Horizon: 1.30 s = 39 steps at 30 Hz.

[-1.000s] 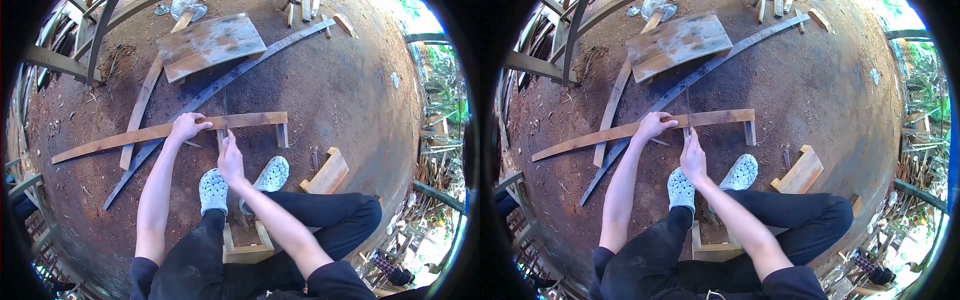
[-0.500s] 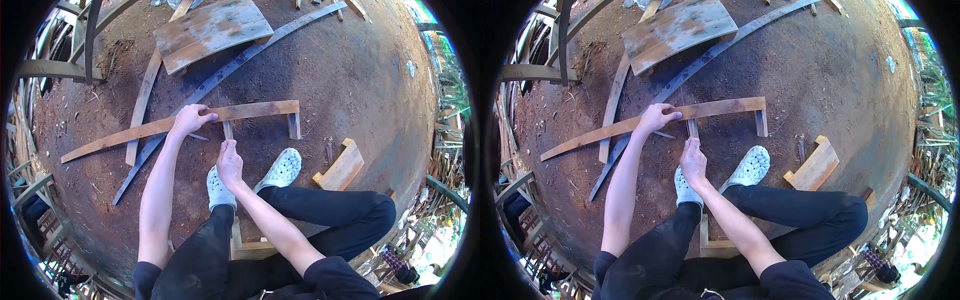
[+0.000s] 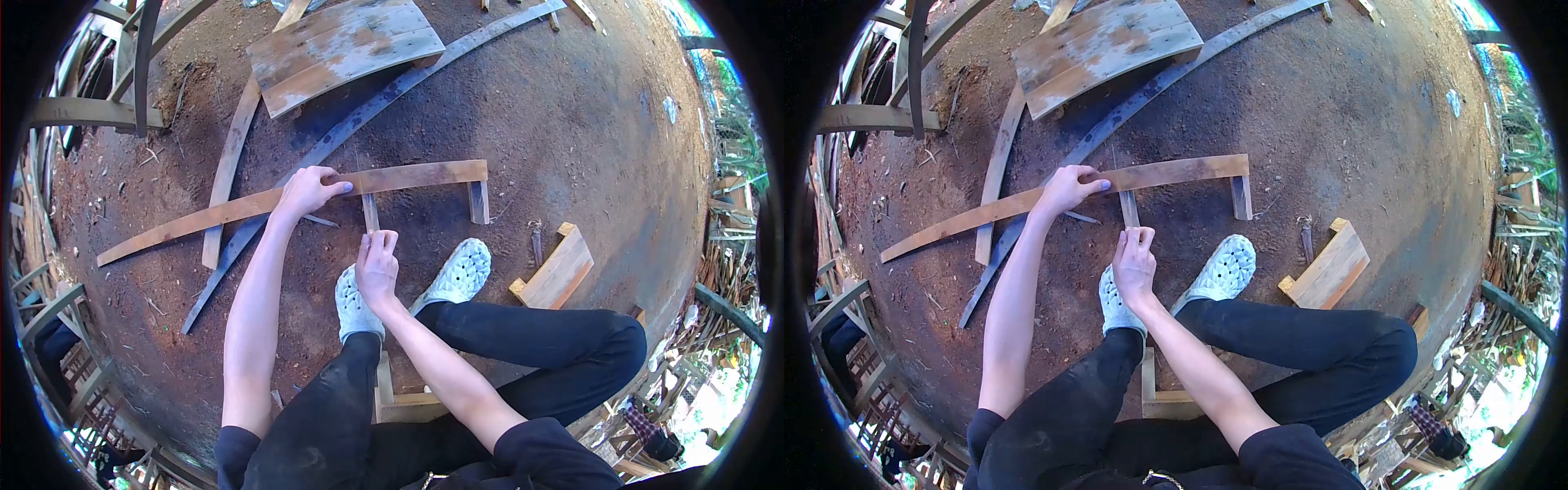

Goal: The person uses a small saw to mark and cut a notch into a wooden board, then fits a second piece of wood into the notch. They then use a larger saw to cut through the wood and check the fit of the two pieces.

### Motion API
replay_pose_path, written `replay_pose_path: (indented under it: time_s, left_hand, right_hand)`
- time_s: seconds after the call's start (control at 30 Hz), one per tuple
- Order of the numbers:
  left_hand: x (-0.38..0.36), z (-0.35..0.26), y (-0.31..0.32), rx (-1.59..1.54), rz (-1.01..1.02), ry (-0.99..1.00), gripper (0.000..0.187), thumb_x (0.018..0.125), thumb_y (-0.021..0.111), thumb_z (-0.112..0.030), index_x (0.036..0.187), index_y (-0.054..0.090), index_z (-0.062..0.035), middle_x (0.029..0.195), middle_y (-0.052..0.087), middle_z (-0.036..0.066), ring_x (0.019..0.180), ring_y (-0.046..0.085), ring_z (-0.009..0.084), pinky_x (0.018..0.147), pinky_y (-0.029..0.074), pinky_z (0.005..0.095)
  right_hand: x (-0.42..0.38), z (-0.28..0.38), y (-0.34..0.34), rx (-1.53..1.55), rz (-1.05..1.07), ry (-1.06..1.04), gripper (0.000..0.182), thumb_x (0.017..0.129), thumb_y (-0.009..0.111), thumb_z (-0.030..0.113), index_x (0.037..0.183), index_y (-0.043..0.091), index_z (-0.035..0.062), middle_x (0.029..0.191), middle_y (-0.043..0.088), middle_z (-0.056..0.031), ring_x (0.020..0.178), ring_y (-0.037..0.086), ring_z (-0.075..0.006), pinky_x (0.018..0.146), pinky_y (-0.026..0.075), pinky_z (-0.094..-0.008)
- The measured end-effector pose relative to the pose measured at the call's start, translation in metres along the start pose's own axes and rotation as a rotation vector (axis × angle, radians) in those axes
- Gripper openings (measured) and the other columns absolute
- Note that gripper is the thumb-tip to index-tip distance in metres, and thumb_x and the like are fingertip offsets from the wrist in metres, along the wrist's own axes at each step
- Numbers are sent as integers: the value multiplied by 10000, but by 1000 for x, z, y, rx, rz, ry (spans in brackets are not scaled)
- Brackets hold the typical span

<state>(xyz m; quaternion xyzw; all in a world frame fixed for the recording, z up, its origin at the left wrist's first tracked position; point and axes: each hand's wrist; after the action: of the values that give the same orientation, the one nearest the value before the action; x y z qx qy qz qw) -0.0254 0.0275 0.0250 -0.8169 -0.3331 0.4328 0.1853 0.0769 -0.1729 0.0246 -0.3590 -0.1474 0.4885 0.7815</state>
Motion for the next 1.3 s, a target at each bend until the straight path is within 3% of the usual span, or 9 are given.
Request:
replay_pose_path:
  time_s: [0.1, 0.3, 0.37, 0.5, 0.8, 0.87, 0.9, 0.97, 1.3]
  left_hand:
    - [1, 1, -1, -9, 20, -5, 513, 845, 747, -530, 1117, 784, -97, 1001, 770, 163, 962, 731, 325, 877, 553, 427]
    - [2, 4, 1, -34, 9, 4, 497, 859, 771, -480, 1102, 776, -46, 961, 763, 180, 893, 733, 299, 838, 559, 395]
    - [3, 5, 1, -7, 33, -5, 520, 842, 748, -547, 1119, 785, -109, 1034, 765, 164, 997, 724, 326, 895, 549, 432]
    - [4, 4, 1, -5, 39, -16, 519, 843, 748, -548, 1121, 785, -112, 1043, 762, 169, 1000, 723, 331, 896, 549, 434]
    - [1, 2, 0, 5, 46, -31, 515, 845, 751, -538, 1120, 785, -104, 1050, 762, 174, 1006, 721, 338, 903, 547, 439]
    - [2, 4, 1, 2, -8, 23, 514, 846, 771, -496, 1089, 776, -44, 930, 761, 167, 858, 728, 297, 805, 561, 393]
    - [2, 3, 1, 2, -5, 23, 514, 846, 771, -496, 1089, 776, -44, 930, 761, 167, 858, 728, 297, 805, 561, 393]
    - [3, 1, -1, 5, 40, -30, 511, 845, 754, -533, 1119, 785, -103, 1044, 764, 172, 1006, 722, 335, 910, 546, 429]
    - [1, 4, 2, -3, 13, -26, 508, 844, 759, -526, 1127, 784, -105, 1009, 769, 174, 984, 732, 328, 897, 551, 426]
  right_hand:
    - [2, -2, 1, -15, 11, 10, 155, 1035, 546, 141, 1087, 500, 2, 1046, 506, -206, 682, 645, -445, 518, 536, -525]
    - [7, 3, 5, 2, 19, 12, 149, 1028, 560, 137, 1073, 508, 5, 1032, 512, -198, 686, 647, -438, 528, 541, -522]
    - [7, 3, 6, 7, 1, 12, 145, 1027, 563, 134, 1070, 511, 5, 1029, 514, -196, 686, 648, -436, 529, 541, -521]
    - [2, -7, 8, -5, -42, -32, 127, 1027, 567, 128, 1070, 519, 19, 1036, 523, -186, 646, 665, -415, 502, 560, -491]
    - [0, -7, 11, 28, -41, 9, 116, 1029, 563, 133, 1077, 535, 31, 1037, 528, -184, 664, 663, -430, 524, 556, -513]
    - [0, -4, 11, 38, -44, 29, 116, 1025, 568, 122, 1072, 540, 21, 1025, 531, -188, 680, 658, -429, 534, 545, -513]
    - [-1, -3, 11, 48, -49, 47, 116, 1020, 573, 111, 1067, 544, 10, 1012, 533, -192, 695, 653, -429, 544, 534, -513]
    - [2, -1, 11, 55, -47, 57, 114, 1020, 574, 113, 1065, 546, 13, 1016, 535, -191, 696, 653, -431, 547, 534, -513]
    - [10, 3, 12, 82, -51, 80, 118, 1017, 584, 128, 1054, 560, 18, 1011, 549, -191, 689, 651, -435, 559, 536, -518]
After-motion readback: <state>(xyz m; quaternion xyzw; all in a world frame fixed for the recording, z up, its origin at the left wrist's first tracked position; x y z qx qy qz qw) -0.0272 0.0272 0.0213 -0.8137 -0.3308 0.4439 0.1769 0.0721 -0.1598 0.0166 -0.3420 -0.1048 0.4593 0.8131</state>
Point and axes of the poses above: each hand's wrist, its own x-axis towards the middle knuckle, its own y-axis out of the palm, z = x × y
